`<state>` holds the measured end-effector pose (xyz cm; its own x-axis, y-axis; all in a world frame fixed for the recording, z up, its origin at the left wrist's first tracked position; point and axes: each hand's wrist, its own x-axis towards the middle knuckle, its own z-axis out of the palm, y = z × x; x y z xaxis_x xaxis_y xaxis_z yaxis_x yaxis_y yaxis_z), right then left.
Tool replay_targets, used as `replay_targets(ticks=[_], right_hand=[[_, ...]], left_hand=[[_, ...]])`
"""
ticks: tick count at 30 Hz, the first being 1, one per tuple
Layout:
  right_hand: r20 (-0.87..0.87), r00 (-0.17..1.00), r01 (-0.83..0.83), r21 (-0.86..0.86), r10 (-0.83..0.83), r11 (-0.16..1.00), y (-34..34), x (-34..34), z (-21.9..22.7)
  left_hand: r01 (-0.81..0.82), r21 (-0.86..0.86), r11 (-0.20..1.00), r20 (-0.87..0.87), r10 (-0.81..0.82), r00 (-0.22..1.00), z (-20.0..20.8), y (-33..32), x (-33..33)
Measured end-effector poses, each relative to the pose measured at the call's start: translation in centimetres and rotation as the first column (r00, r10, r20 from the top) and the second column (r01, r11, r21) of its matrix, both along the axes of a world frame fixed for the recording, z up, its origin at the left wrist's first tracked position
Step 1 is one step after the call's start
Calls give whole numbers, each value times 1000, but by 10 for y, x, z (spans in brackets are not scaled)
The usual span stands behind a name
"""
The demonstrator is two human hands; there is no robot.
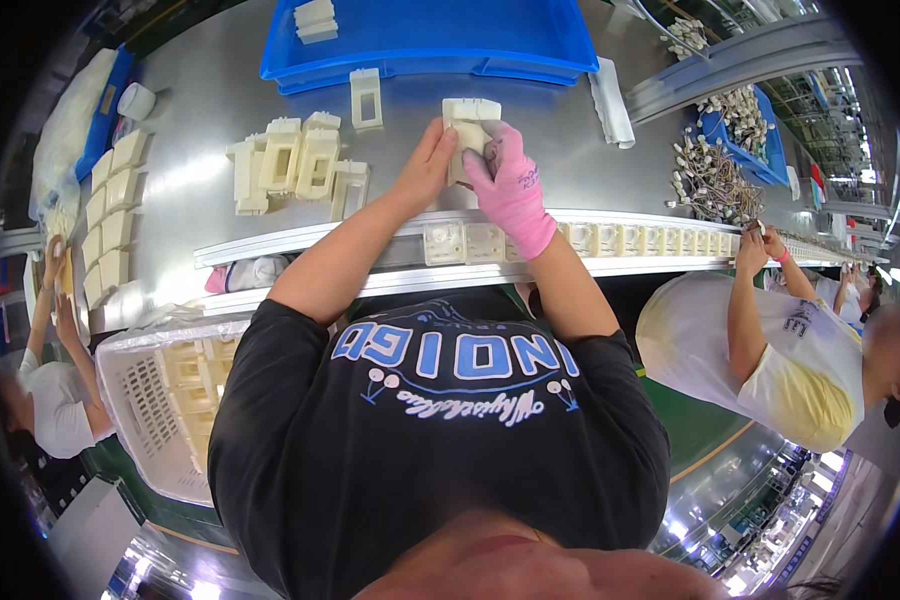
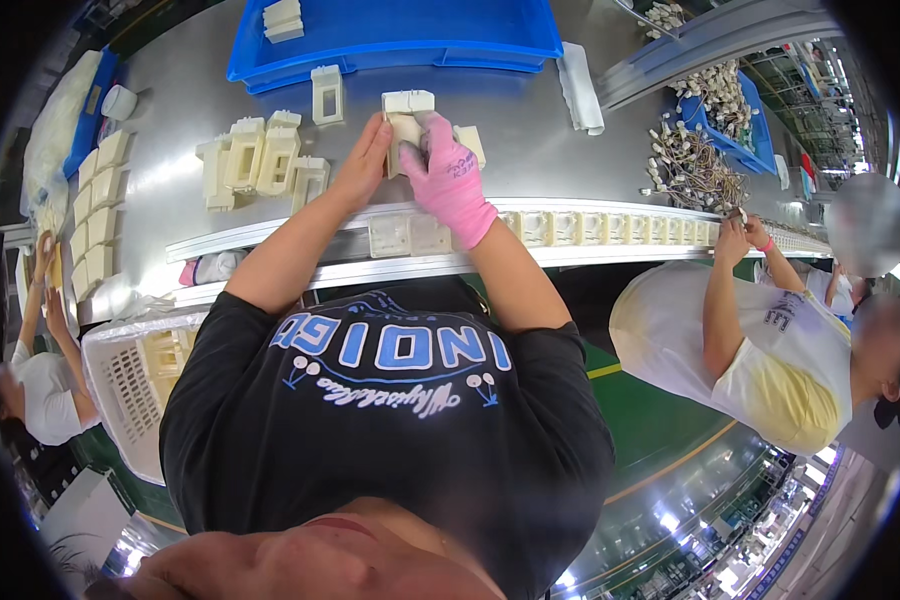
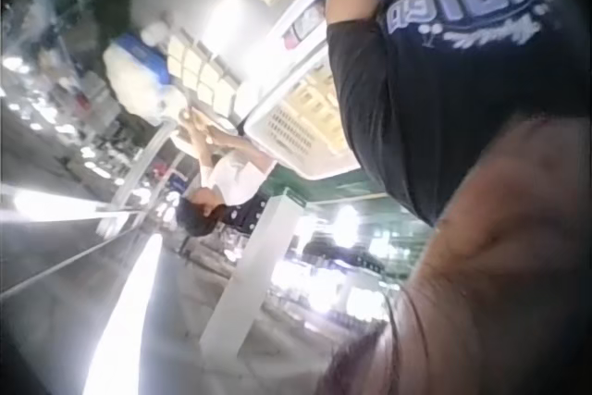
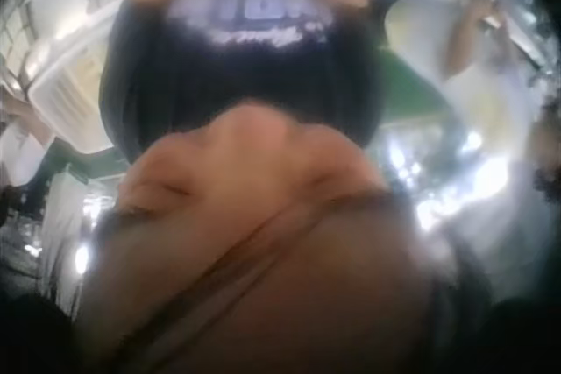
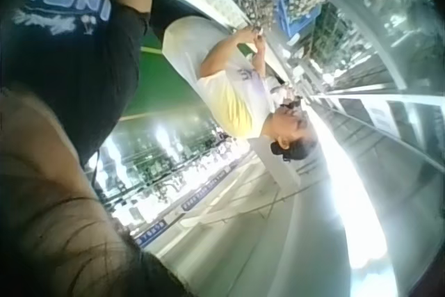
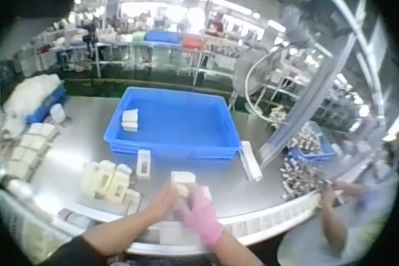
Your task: Assembling white plastic components at a factory production line workstation.
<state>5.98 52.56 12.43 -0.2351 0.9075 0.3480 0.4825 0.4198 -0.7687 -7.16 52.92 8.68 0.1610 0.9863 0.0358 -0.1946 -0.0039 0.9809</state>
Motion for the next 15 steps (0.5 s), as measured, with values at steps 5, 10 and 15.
replay_targets(ticks=[5,10,15], right_hand=[[-232,948,-278,-276,217,920,-5,4,18],[-413,902,-304,-411,122,859,-1,15,34],[-13,956,-282,235,294,930,11,17,44]], left_hand=[[171,-195,966,237,-123,964,2,0,1],[169,-288,943,228,-104,968,13,-2,1],[541,-326,775,246,-484,840,39,-2,-28]])
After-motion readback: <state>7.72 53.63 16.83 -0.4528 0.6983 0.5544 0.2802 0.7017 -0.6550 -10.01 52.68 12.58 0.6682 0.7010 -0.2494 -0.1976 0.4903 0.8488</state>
